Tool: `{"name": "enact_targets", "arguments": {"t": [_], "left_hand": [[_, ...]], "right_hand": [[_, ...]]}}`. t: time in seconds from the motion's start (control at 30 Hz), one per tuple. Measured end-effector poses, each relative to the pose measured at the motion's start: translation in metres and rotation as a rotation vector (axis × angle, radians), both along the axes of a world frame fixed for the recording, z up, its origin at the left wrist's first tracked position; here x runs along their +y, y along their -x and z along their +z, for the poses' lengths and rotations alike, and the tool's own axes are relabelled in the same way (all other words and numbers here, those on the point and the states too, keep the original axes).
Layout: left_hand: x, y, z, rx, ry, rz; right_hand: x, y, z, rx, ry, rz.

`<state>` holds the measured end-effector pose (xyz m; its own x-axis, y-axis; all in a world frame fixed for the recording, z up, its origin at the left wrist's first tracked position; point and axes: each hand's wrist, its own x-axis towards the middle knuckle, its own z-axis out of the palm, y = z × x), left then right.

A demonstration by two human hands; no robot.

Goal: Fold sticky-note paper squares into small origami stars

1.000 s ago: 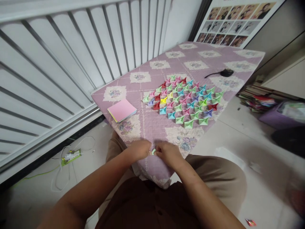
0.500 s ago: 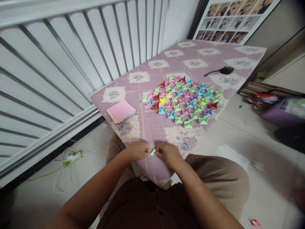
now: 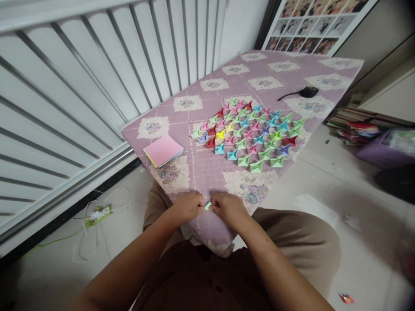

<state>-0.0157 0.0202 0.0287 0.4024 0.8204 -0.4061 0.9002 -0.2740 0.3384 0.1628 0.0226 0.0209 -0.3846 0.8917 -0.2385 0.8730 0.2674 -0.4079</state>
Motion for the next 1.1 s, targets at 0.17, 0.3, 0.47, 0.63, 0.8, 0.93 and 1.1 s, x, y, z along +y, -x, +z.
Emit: {"name": "enact_targets", "arguments": {"t": [0.17,0.3,0.47,0.63,0.8,0.93,1.1], "left_hand": [[0.001,0.000,0.000,0.005,0.004,-0.009],[0.002,-0.001,0.001,0.014,-0.002,-0.023],[0.002,-0.004,-0.001,0.059,-0.008,-0.019],[0.003,-0.007,-0.001,0.084,0.014,0.009],[0.006,-0.009,0.001,0.105,0.042,0.014],[0.007,-0.009,0.001,0.104,0.050,0.008],[0.008,-0.007,0.000,0.097,0.058,0.023]], "right_hand": [[0.001,0.001,0.003,-0.020,0.030,0.005],[0.002,0.001,0.004,-0.016,0.034,0.007],[0.001,0.001,0.002,-0.012,0.026,0.004],[0.001,0.001,-0.001,-0.025,0.020,0.012],[0.001,0.000,-0.001,-0.010,0.004,0.009],[-0.002,-0.004,-0.002,0.045,-0.003,-0.009],[-0.002,-0.011,-0.004,0.100,0.016,-0.040]]}}
